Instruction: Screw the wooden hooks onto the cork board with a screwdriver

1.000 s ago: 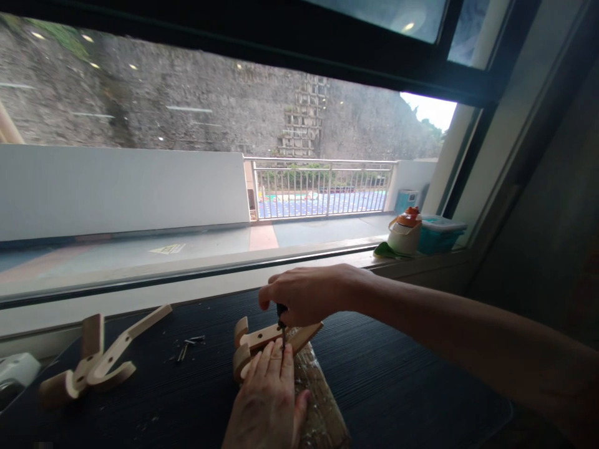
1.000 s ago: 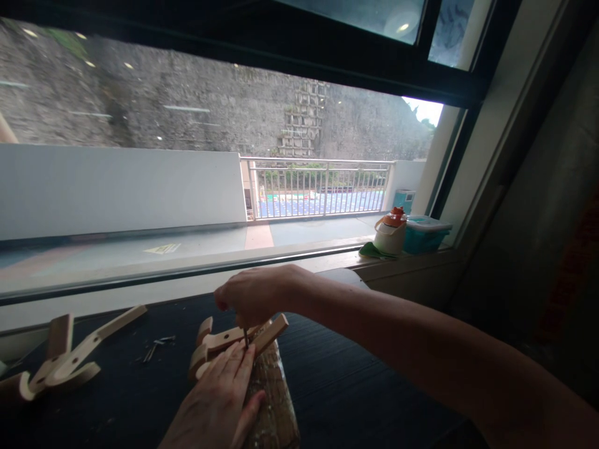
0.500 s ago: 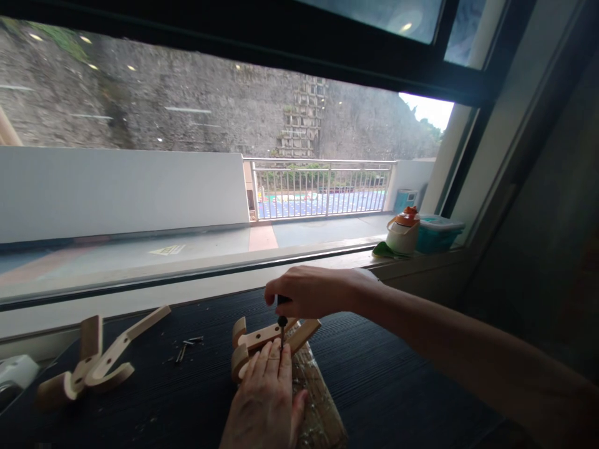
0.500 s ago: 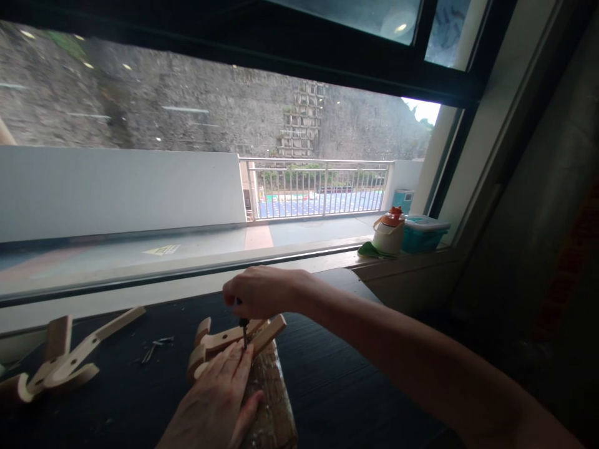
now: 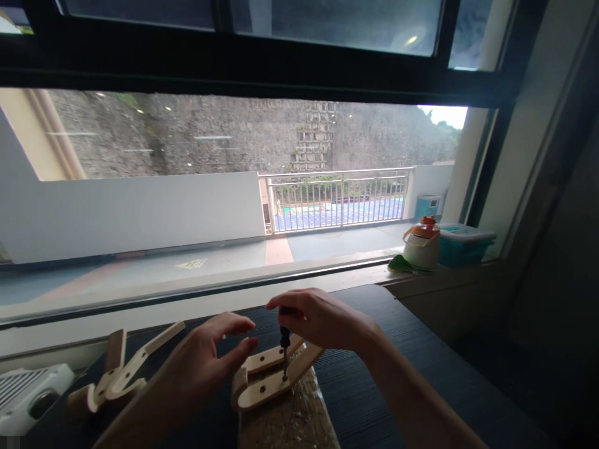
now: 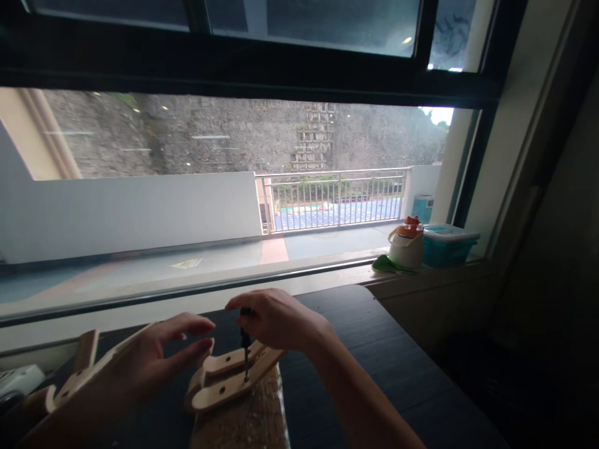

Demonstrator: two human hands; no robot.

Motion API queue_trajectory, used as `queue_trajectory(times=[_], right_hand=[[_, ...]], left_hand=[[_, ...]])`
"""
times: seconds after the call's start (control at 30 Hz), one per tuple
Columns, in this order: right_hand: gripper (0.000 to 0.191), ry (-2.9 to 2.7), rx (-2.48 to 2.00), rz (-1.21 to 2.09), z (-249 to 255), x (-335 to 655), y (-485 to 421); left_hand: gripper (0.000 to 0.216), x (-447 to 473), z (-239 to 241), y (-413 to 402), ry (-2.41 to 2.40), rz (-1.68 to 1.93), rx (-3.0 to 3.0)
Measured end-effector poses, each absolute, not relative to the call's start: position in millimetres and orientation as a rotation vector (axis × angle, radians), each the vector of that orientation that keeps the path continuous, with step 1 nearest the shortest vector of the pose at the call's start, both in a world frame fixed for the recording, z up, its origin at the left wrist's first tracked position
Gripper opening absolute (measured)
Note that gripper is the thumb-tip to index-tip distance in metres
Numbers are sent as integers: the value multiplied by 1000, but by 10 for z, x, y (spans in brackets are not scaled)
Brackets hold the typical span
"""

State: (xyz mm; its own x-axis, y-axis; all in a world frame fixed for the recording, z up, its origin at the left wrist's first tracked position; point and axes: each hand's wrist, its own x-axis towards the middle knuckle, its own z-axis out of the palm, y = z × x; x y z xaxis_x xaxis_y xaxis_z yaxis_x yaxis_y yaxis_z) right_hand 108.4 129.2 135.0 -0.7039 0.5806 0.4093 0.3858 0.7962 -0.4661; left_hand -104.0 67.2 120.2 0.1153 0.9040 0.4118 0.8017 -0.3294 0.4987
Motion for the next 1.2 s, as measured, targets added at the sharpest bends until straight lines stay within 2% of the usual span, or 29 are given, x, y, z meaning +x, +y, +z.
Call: queue_trajectory(times=[0.13,0.23,0.4,0.57,0.93,1.2], right_hand=[[22,-2398,-601,474,1330,1044,1255],[24,-2409,-583,440,1309,1045,1236],[40,-2441,-631,381,1299,1094,1230],[35,-2443,-641,443,1315,1111,1224],[25,-2429,-632,463,1328,1132,1242],[27,-2420,-496,473,1329,1094,1184]], left_hand=[[34,-1161,1002,818,1606,1020,2011],[29,-1150,846,828,1528,1120,1979],[23,-1000,794,784,1473,1062,2194],[19,-1008,829,724,1471,1008,2466],[13,-866,627,853,1425,1345,2706],[12,-689,578,819,1578,1630,2524]])
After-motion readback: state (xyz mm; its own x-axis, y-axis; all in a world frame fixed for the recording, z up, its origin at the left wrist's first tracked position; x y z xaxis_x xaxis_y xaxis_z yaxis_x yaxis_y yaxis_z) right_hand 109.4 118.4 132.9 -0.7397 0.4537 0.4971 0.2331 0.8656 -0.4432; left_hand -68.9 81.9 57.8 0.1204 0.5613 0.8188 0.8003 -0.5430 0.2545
